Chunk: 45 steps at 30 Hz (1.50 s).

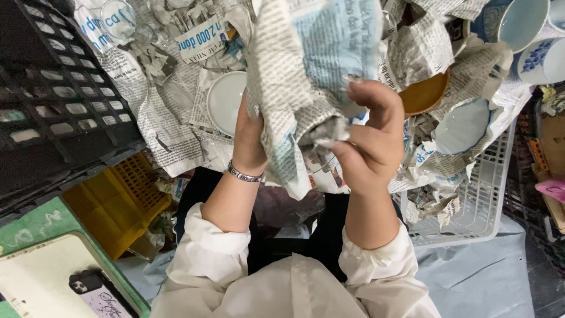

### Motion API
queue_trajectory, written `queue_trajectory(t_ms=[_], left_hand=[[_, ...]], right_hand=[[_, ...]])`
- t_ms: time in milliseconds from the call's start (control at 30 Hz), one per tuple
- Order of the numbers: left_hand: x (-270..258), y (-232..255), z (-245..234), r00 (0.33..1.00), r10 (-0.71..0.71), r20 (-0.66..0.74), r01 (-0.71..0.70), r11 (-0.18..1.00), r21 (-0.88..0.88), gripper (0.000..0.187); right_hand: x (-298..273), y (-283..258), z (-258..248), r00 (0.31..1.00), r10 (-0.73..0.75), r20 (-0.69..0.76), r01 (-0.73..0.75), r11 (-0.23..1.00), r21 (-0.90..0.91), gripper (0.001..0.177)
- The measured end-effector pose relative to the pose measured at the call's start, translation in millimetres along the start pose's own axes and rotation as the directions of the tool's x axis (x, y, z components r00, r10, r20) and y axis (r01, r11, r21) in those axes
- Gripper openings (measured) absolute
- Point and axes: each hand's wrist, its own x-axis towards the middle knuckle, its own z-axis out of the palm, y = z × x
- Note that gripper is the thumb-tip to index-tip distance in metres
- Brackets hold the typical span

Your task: The person sits on the floor and wraps various ceramic dishes, including bowls and cups, with newspaper. They fold the paper around each item and place the wrapped pieces into a white basket.

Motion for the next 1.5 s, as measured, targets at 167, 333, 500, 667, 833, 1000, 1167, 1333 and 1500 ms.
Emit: queue_trajectory(t_ms=[167, 333, 500, 667, 833, 1000, 1167, 1333, 1500], left_hand=[[8, -6, -17, 0.998, -0.058, 0.008, 0.058, 0.998, -0.013, 0.090], [11, -7, -26, 0.998, -0.042, 0.046, 0.040, 0.999, 0.025, 0.081], [12, 0, -23, 0.996, -0.077, 0.039, 0.079, 0.995, -0.054, 0.074], [11, -9, -23, 1.000, 0.019, -0.006, -0.020, 0.998, -0.062, 0.069], [19, -15, -44, 0.910, 0.413, -0.042, -0.330, 0.781, 0.531, 0.055], [15, -8, -47, 0.964, 0.030, -0.264, -0.047, 0.997, -0.057, 0.053], [13, 19, -26, 0.963, 0.106, -0.249, -0.105, 0.994, 0.016, 0.057], [16, 40, -14, 0.963, 0.187, -0.193, -0.199, 0.979, -0.046, 0.058], [19, 42, -17, 0.960, 0.174, -0.218, -0.209, 0.966, -0.150, 0.055]], right_hand=[[-14, 8, 6, 0.980, 0.149, -0.130, -0.095, 0.932, 0.350, 0.017], [-6, 16, -4, 0.936, 0.191, -0.297, 0.072, 0.720, 0.690, 0.015], [11, 14, -22, 0.745, 0.458, -0.485, 0.155, 0.588, 0.794, 0.012], [18, 0, -19, 0.953, 0.121, -0.277, 0.061, 0.820, 0.569, 0.019], [15, -19, 1, 0.920, 0.009, 0.393, 0.170, 0.892, -0.418, 0.058], [14, -11, 22, 0.947, 0.043, 0.319, 0.117, 0.878, -0.464, 0.028], [11, 4, 17, 0.984, 0.046, 0.172, 0.028, 0.916, -0.401, 0.025], [11, 23, 0, 0.991, 0.125, -0.040, -0.124, 0.789, -0.601, 0.027], [8, 32, -28, 0.968, -0.006, -0.252, -0.160, 0.757, -0.633, 0.022]])
